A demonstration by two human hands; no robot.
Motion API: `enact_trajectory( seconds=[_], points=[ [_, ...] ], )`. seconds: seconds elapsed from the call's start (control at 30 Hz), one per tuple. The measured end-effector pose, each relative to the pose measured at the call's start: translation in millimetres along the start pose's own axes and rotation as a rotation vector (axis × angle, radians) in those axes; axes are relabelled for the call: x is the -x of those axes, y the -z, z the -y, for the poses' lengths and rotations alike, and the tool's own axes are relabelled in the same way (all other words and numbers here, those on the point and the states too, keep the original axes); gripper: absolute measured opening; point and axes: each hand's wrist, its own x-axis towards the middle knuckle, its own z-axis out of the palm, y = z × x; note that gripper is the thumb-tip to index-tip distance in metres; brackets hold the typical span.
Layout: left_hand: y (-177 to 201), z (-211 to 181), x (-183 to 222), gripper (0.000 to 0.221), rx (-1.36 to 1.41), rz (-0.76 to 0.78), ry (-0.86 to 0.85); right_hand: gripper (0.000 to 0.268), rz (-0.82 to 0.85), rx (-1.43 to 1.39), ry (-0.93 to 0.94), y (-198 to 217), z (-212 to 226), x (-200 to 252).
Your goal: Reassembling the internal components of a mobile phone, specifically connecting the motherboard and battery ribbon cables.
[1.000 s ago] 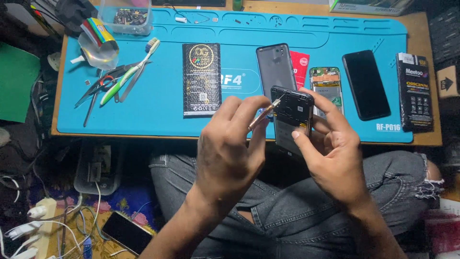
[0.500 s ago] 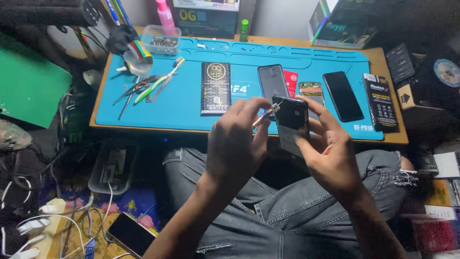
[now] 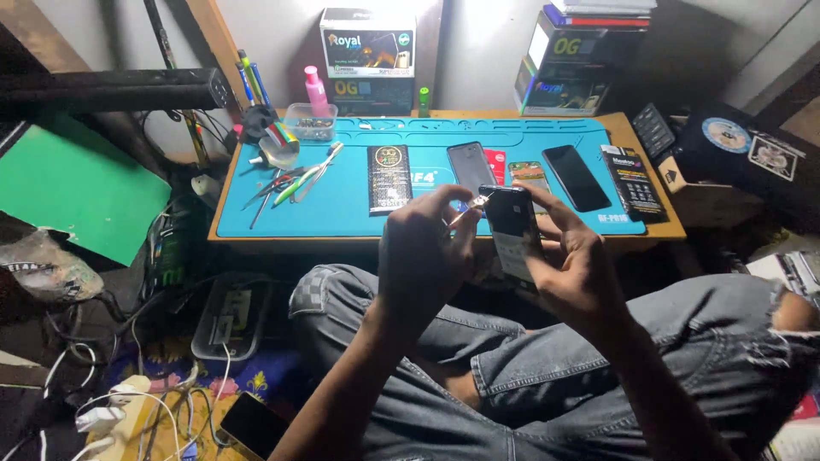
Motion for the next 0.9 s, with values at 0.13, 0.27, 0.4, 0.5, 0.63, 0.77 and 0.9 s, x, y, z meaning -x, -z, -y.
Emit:
enact_trajectory(
  seconds=[0.13, 0.27, 0.4, 0.5, 0.63, 0.77, 0.9],
  points=[
    [3.3, 0.4, 5.6, 0.043, 0.026, 0.044, 0.067, 0.068, 0.001, -0.061, 0.032, -6.9, -6.9, 1.3],
    [12.3, 2.2, 7.9, 0.019, 0.021, 0.068, 0.161, 0.071, 0.012, -0.055, 0.050, -16.9, -7.2, 0.5],
    [17.8, 16.4, -4.2, 0.028, 0.056, 0.031, 0.225, 0.072, 0.005, -0.088, -0.073, -32.2, -2.9, -21.7],
    [19.5, 35.7, -3.5, 0.012, 0.175, -0.069, 0.216, 0.077, -0.112, 0.011, -0.165, -56.7, 18.5, -35.8],
    [14.4, 52.3, -11.0, 0.013, 0.214, -0.105, 0.246, 0.065, -0.108, -0.383, -0.096, -72.5, -11.3, -67.1],
    [10.9, 65.7, -21.3, 0.013, 0.240, -0.135, 0.301, 0.027, -0.055, -0.557, -0.425, -83.6, -46.2, -101.1],
    [4.4, 71.6, -31.6, 0.014, 0.245, -0.115, 0.330, 0.023, 0.040, -0.598, -0.500, -88.7, -57.0, -125.0]
  ],
)
